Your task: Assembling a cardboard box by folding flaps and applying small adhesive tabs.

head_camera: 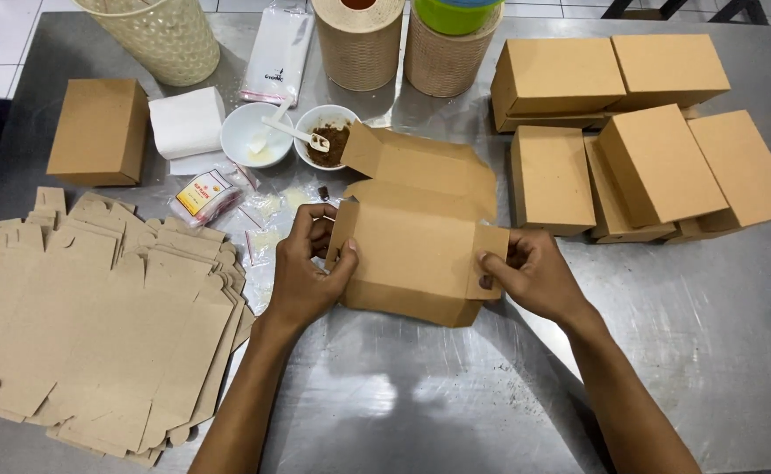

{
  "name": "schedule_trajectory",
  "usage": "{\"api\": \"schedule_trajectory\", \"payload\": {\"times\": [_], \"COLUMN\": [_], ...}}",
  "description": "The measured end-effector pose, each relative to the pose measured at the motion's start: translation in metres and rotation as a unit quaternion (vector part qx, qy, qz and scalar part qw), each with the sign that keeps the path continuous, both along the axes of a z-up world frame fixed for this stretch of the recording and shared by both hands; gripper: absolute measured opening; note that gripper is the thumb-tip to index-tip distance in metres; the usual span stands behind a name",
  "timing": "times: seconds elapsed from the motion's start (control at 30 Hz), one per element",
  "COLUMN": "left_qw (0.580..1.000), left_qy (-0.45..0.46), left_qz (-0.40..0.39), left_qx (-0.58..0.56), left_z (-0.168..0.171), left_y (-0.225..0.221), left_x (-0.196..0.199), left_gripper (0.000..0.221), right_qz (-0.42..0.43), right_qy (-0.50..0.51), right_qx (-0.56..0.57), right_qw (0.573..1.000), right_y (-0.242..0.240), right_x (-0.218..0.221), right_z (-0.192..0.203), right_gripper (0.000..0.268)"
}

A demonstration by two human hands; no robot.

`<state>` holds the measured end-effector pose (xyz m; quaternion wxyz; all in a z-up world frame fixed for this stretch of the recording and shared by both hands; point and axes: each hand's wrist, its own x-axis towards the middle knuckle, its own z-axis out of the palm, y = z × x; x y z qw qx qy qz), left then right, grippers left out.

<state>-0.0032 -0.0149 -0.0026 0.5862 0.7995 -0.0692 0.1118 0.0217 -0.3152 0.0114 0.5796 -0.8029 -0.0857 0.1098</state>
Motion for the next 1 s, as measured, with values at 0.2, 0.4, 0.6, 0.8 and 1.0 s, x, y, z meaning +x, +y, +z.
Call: {"api": "schedule_trajectory", "payload": {"times": [0.2, 0.4, 0.6, 0.8, 1.0], "left_qw": [0.991, 0.962, 0.950, 0.941, 0.938], "left_qy": [-0.003, 0.045, 0.037, -0.027, -0.064], "left_qz": [-0.067, -0.135, -0.122, -0.104, -0.133], "left_qx": [0.119, 0.233, 0.284, 0.321, 0.314], "left_z": [-0.005, 0.020, 0.020, -0.013, -0.032], "left_y": [-0.002, -0.007, -0.020, -0.027, -0.041], "left_x": [-0.007, -0.010, -0.008, -0.006, -0.012], "left_gripper": [0.048, 0.049, 0.052, 0.035, 0.043], "right_qz": [0.139, 0.179, 0.102, 0.151, 0.128], "right_qy": [0.148, 0.125, 0.046, 0.006, -0.111], "right_qx": [-0.198, -0.296, -0.216, -0.208, -0.201], "right_qw": [0.959, 0.930, 0.970, 0.966, 0.965], "right_y": [0.004, -0.002, 0.008, 0.012, 0.012], "right_x": [-0.012, -0.008, -0.026, -0.029, -0.024], "right_z": [0.044, 0.025, 0.003, 0.003, 0.006], "right_gripper": [0.031, 0.038, 0.035, 0.023, 0.017]}}
